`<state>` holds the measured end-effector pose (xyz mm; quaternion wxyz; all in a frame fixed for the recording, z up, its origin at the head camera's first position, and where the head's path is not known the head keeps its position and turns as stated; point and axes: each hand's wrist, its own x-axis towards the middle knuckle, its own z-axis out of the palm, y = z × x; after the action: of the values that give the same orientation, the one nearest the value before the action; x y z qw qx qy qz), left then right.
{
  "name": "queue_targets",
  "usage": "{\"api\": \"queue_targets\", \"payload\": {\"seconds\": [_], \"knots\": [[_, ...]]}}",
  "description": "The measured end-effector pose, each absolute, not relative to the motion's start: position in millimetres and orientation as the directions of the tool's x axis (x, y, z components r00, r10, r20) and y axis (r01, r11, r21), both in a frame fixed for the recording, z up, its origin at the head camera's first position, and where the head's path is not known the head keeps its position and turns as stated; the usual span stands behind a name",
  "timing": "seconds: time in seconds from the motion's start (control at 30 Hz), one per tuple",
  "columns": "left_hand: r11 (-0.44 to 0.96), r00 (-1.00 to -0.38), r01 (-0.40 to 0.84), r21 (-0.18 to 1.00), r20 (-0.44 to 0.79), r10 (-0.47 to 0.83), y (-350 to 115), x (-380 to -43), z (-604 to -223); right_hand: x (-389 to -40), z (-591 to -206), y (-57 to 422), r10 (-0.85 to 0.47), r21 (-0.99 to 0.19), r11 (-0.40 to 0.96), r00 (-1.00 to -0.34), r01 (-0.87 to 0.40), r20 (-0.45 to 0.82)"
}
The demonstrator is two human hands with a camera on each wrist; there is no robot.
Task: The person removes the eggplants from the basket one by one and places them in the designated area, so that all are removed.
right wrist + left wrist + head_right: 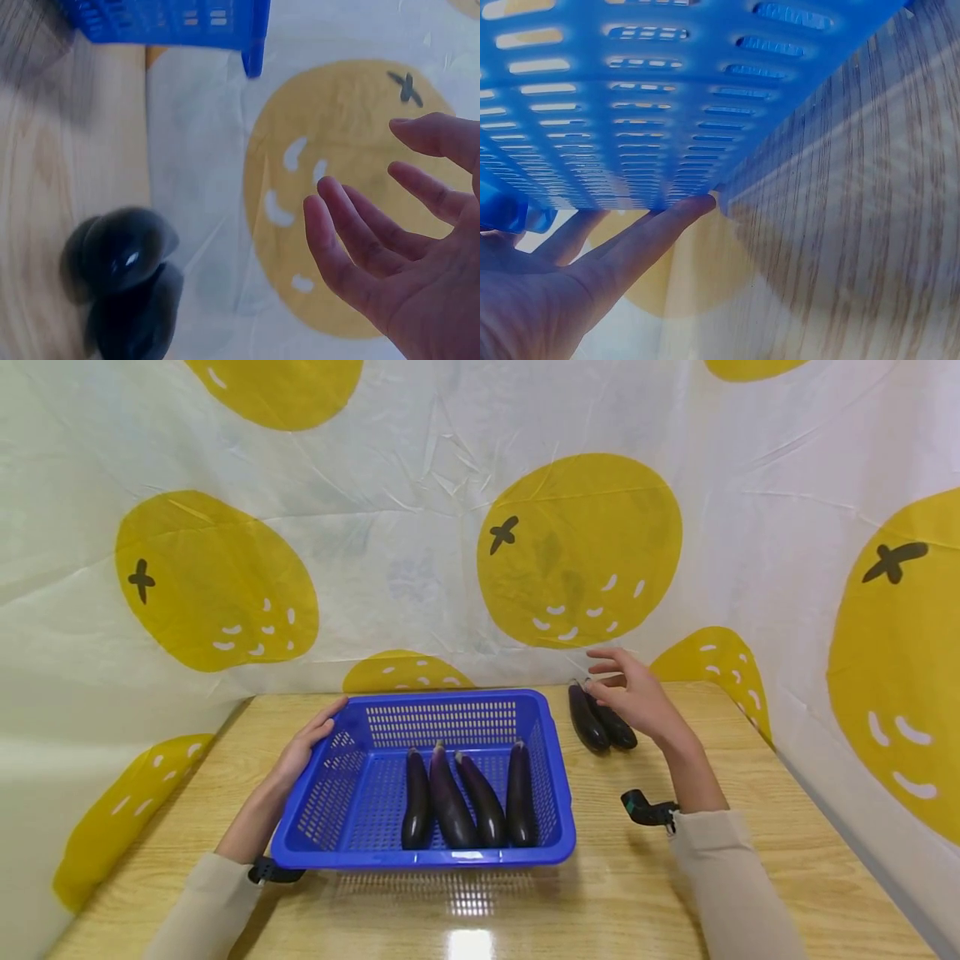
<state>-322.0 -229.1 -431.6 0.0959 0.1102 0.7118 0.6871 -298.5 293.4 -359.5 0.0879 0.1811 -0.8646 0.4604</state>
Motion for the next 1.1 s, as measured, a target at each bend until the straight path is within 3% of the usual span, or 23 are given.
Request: {"api": "queue_targets", "payload": {"seconds": [0.33, 0.73, 1.1], "knots": [[0.014, -0.954, 0.059, 0.998, 0.052, 0.294, -228.9, -322.4, -430.6, -303.2, -326.4, 247.2, -0.327, -0.729, 0.540, -0.903, -0.420, 0.279], [0.043, -0.957, 0.042, 0.998, 0.028, 0.290, -229.6, -321.9, -431.3, -311.6, -287.9, 188.6, -0.519, -0.666, 0.546, -0.829, -0.509, 0.208], [0.054, -0.959, 0.042, 0.998, 0.025, 0.282, -229.9, -321.1, -429.9, -320.5, -298.1, 129.2, -0.668, -0.660, 0.538, -0.743, -0.525, 0.047]]}}
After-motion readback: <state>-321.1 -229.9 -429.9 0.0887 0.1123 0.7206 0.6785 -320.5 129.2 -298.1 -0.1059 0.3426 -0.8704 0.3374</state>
